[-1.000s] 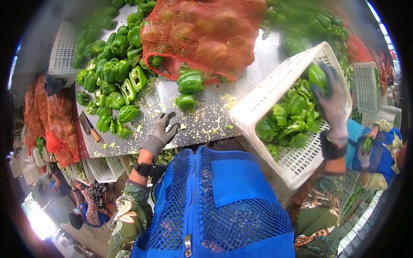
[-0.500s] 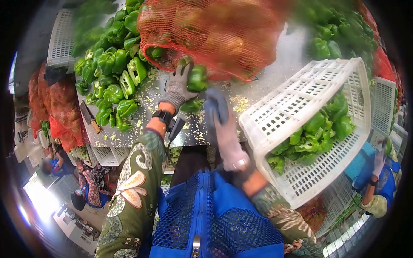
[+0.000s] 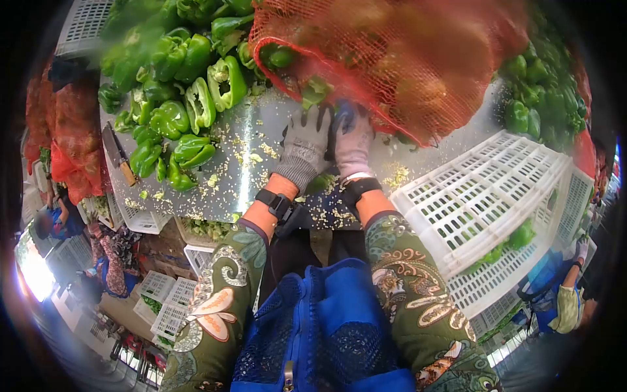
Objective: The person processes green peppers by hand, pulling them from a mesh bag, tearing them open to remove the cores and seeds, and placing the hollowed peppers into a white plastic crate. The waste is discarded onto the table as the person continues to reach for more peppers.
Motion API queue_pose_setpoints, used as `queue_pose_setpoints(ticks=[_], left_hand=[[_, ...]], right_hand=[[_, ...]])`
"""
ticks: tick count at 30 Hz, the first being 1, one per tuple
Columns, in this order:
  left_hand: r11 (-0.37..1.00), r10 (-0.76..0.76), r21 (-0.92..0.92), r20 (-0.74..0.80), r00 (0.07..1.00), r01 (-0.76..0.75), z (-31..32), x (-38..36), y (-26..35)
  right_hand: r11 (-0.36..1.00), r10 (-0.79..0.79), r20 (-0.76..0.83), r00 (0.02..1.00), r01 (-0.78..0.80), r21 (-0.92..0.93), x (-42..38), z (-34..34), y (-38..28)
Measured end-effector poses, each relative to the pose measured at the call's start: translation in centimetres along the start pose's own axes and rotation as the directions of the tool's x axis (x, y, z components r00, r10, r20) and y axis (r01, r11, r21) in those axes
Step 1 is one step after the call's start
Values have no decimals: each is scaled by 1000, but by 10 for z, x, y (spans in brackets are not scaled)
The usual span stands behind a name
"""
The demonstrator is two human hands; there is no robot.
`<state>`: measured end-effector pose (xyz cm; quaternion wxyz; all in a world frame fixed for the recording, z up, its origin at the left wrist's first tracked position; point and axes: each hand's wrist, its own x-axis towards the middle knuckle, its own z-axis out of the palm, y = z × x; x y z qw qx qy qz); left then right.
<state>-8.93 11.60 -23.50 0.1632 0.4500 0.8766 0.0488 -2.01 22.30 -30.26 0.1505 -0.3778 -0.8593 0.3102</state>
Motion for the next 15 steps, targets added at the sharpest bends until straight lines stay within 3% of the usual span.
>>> queue_pose_setpoints(ticks=[3,4,7,8,9,10,11,12,14,15], left_hand=[[951,-206,-189,196,959,243,-16,42,-9],[972,-161,-155,113,980,177,-13,56,-23],[971,-91,-214,84,992,107,-31,59,-31],[958,-88,-268,59,994,101,-26,58,-37],[912,-169,-364,87,982,189,-29,52,-43],[846,-249,-455,124,960,278,-34,45,-51],[763,-330,-535,160,930,362,-39,40,-63],[583,-222,-808,-52,974,89,-29,26,-78],[564,-260,-825,-147,954,26,-54,-14,-74],[553,-281,-833,-200,939,-12,-72,-35,-67]], right_hand=[[954,237,338,911,-152,-260,54,-4,-38],[935,145,254,956,-49,-352,69,17,-35],[982,25,165,986,6,-188,79,33,-11],[985,-17,294,956,67,-161,84,17,-8],[986,-59,418,907,119,-119,90,-2,-11],[947,-199,326,924,96,307,74,-24,-12],[804,1,456,890,-272,529,65,-59,-48],[491,202,559,804,-577,653,56,-95,-85],[288,-6,553,833,-528,799,18,-93,-97],[37,-100,628,771,-628,777,-2,-97,-108]])
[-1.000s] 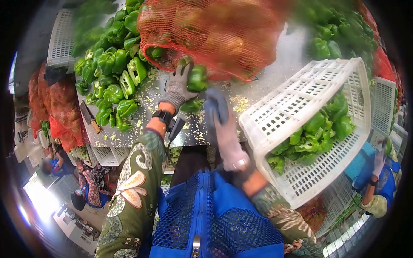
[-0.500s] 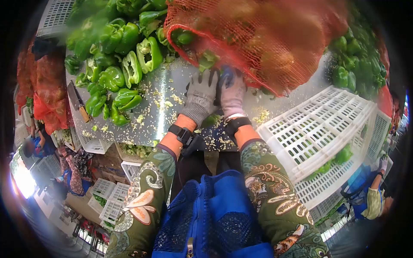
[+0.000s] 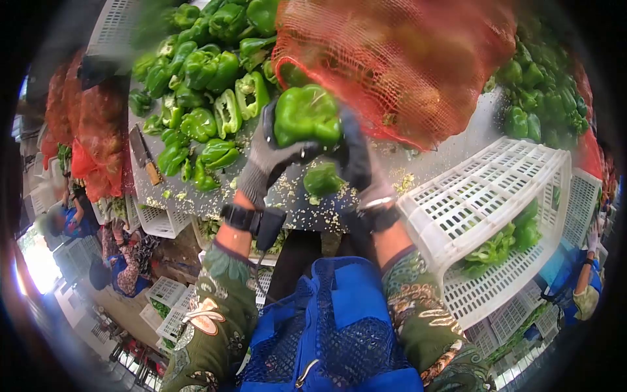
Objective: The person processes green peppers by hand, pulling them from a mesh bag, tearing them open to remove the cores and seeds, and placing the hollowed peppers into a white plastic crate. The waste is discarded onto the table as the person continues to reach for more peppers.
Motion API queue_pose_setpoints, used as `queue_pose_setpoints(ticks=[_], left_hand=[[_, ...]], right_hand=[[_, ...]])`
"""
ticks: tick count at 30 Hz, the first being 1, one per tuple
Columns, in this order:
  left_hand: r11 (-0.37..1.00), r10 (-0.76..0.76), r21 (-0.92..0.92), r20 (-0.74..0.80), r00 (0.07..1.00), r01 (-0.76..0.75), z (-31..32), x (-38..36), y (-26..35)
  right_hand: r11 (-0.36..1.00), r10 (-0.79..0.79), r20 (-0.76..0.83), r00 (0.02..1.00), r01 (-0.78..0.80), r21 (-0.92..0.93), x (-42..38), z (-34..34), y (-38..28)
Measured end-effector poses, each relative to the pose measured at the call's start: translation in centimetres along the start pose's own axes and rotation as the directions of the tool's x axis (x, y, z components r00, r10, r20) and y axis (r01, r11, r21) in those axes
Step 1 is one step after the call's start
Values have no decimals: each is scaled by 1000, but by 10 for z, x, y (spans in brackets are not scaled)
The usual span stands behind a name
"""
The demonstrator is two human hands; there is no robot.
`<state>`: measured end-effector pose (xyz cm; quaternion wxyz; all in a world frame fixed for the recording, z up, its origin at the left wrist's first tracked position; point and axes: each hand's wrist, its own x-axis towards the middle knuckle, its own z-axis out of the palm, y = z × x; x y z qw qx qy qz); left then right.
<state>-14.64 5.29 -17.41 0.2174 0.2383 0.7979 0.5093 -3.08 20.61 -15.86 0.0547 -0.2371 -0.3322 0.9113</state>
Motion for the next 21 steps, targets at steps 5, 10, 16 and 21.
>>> queue_pose_setpoints(ticks=[5,10,16,21], left_hand=[[975,129,-182,-18,991,-130,-40,-79,86],[945,28,-323,-47,999,-42,-82,-115,132],[873,-61,-482,-256,965,-73,-95,-150,141],[954,86,-215,-471,878,-209,-90,-169,111]], right_hand=[[969,30,123,992,-59,239,-65,80,-9],[968,90,202,975,-39,-246,-108,119,-17],[989,101,218,971,-75,-125,-135,148,15],[828,347,305,887,-443,345,-158,166,38]])
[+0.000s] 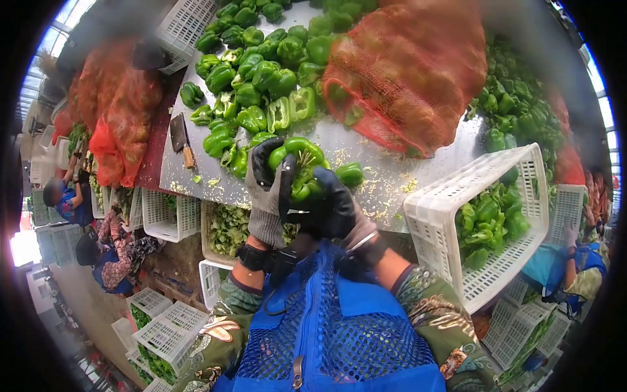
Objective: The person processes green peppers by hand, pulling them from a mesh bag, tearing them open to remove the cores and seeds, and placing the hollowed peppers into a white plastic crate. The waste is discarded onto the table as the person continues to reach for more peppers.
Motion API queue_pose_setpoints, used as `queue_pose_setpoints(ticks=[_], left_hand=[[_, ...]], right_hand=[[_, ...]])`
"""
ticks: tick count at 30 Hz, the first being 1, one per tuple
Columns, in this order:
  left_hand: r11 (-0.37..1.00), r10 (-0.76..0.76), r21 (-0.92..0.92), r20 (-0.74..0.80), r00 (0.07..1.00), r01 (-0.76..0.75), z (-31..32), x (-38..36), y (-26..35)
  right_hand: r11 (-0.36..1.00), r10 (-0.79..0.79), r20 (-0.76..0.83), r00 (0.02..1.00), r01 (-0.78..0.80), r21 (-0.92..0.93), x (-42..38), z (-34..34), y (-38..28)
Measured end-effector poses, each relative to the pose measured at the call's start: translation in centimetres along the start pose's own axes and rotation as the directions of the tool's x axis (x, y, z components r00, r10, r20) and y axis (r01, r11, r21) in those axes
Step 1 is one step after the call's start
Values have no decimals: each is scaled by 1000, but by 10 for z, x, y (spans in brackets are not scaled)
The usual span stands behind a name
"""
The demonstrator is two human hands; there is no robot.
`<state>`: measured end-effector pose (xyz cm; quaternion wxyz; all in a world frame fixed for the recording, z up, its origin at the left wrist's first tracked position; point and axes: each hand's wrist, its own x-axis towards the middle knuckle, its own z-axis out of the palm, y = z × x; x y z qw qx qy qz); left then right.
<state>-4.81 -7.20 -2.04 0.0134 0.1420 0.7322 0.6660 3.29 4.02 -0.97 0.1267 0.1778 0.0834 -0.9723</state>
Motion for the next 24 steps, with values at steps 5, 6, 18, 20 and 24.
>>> queue_pose_setpoints(ticks=[5,6,18,20,24], left_hand=[[990,103,-110,121,987,-90,-14,1,19],[971,106,-232,205,973,-57,-24,6,26],[939,7,-341,-92,996,-38,-26,-12,14],[952,-44,-305,-139,989,-1,-26,-5,15],[737,-164,-675,-134,977,31,-23,7,1]], right_hand=[[809,-321,152,935,354,-470,9,12,-14],[673,-289,214,933,357,-648,0,33,-30],[626,-440,202,875,460,-629,8,27,11],[508,-457,122,881,372,-777,5,44,13],[435,-442,196,876,400,-807,21,34,4]])
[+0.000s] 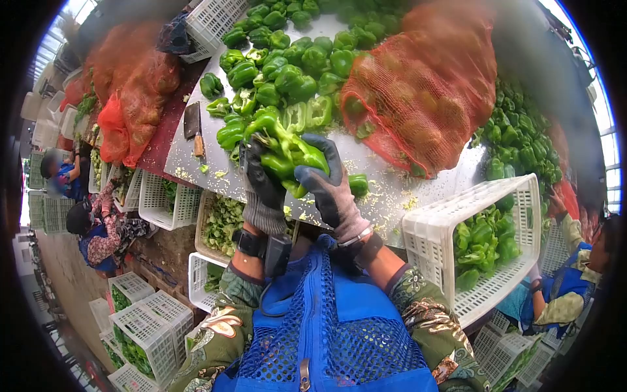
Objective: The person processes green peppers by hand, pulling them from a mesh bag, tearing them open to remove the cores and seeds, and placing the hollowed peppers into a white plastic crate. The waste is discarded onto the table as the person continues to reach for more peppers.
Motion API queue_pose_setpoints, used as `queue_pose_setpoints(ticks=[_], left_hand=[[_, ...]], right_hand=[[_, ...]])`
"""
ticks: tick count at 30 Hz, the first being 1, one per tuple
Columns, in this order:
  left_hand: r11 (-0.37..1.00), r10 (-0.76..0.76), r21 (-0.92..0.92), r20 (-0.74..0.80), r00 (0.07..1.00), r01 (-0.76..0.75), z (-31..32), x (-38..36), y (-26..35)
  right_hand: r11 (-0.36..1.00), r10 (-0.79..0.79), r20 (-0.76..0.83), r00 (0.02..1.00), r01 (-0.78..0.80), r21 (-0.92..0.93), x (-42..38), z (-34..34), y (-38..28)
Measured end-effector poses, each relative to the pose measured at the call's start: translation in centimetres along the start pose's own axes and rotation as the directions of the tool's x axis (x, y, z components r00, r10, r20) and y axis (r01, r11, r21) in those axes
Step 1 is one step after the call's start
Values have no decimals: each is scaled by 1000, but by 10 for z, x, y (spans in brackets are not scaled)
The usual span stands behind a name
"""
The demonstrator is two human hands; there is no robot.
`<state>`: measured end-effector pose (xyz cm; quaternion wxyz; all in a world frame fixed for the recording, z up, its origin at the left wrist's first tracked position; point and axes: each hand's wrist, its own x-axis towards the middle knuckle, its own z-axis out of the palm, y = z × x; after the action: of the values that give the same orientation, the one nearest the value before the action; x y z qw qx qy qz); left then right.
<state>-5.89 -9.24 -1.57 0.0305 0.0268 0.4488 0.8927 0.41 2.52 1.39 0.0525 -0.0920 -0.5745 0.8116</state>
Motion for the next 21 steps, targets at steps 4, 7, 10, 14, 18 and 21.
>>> queue_pose_setpoints(ticks=[4,7,10,14,18,21], left_hand=[[998,5,-67,-11,1000,-5,-5,11,-19],[987,70,145,-44,997,-63,-29,32,-57],[982,-100,-151,68,993,109,-44,44,-62],[976,-24,-213,72,997,39,-75,70,-82],[479,398,768,242,885,-426,-73,63,-47],[642,232,672,290,929,-370,-55,38,-21]], right_hand=[[979,-31,-32,999,37,203,6,-6,15],[882,-324,-13,946,297,-365,8,-33,38],[826,-438,5,899,405,-393,10,-61,50],[695,74,122,990,-139,706,7,-79,-8],[809,85,46,995,-96,580,6,-87,-42],[805,-87,231,969,-68,590,12,-101,-54]])
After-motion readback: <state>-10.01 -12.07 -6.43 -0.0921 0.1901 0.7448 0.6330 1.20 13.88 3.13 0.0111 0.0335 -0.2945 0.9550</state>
